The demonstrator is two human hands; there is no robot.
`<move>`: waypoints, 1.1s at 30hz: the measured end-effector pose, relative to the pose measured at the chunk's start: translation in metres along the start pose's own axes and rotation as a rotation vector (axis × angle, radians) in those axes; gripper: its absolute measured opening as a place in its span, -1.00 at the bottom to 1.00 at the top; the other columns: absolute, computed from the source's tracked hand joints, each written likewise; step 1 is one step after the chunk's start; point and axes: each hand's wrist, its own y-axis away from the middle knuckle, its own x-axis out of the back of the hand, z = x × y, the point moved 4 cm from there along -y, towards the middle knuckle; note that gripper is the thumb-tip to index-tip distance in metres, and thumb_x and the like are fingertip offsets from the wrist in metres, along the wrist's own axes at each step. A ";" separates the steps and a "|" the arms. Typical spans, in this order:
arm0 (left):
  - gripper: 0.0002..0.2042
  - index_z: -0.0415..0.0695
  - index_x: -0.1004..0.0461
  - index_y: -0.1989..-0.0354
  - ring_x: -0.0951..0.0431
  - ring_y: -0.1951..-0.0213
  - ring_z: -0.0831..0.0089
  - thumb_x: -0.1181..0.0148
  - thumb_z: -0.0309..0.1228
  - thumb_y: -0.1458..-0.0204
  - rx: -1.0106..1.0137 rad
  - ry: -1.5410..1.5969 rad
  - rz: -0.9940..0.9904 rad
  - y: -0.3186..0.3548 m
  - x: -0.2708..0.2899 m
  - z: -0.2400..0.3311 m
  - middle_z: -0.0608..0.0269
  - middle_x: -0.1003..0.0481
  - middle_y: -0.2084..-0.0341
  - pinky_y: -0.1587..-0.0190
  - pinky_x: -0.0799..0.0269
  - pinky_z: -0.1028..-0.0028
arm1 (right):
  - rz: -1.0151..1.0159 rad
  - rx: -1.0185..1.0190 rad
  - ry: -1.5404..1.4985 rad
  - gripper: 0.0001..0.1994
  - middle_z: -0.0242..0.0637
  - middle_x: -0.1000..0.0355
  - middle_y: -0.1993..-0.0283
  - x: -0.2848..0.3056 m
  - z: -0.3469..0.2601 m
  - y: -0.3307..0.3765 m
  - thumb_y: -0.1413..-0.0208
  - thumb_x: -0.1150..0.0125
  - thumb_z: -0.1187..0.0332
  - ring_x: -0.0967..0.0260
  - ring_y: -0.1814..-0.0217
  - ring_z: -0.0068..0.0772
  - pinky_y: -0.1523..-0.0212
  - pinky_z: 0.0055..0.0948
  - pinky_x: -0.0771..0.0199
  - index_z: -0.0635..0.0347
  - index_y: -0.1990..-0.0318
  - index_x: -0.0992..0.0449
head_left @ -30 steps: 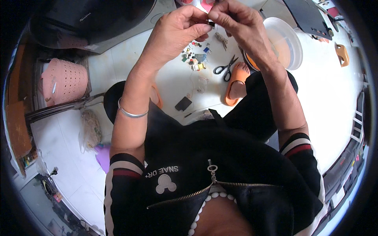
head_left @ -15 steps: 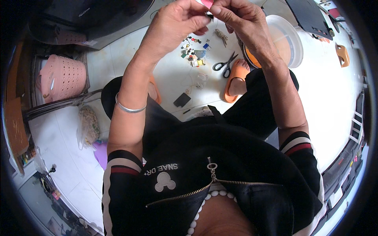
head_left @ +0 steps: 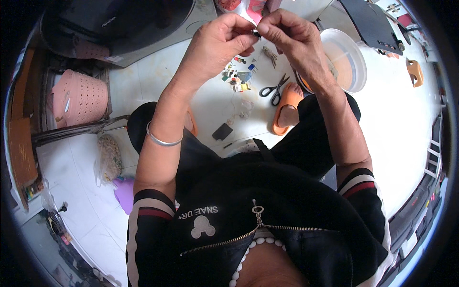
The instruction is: The person sits on the floor and assembles small electronic components by hand. They handle a small cylindrical part, a blue multi-pin connector, and a yellow component, inserting pins and wires into the connectors. Scissors and other small parts are visible on the floor nearby.
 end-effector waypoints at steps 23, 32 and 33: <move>-0.81 -0.26 -0.33 0.26 -0.49 0.49 0.49 -0.12 -0.48 0.03 0.039 0.523 0.045 -0.006 0.006 0.004 0.22 -0.46 0.50 0.37 -0.49 0.52 | 0.015 -0.314 -0.128 -0.86 -0.60 -0.25 0.56 0.002 0.002 0.000 -0.06 -0.12 0.34 -0.09 0.57 -0.80 0.57 -0.74 -0.10 0.20 0.44 -0.43; -0.88 -0.27 -0.34 0.29 -0.42 0.49 0.61 -0.07 -0.53 0.00 0.076 0.244 -0.077 -0.004 -0.010 -0.015 0.29 -0.43 0.50 0.42 -0.37 0.62 | 0.035 -0.125 -0.233 -0.89 -0.56 -0.29 0.53 0.000 0.000 -0.003 -0.05 -0.11 0.41 -0.14 0.49 -0.77 0.49 -0.74 -0.15 0.25 0.44 -0.42; -0.87 -0.27 -0.34 0.29 -0.44 0.50 0.57 -0.08 -0.53 0.01 0.125 0.269 -0.113 -0.003 -0.013 -0.011 0.27 -0.43 0.51 0.41 -0.41 0.59 | 0.056 -0.086 -0.217 -0.89 -0.56 -0.28 0.53 0.001 0.001 -0.004 -0.05 -0.11 0.40 -0.13 0.50 -0.77 0.50 -0.74 -0.14 0.24 0.45 -0.42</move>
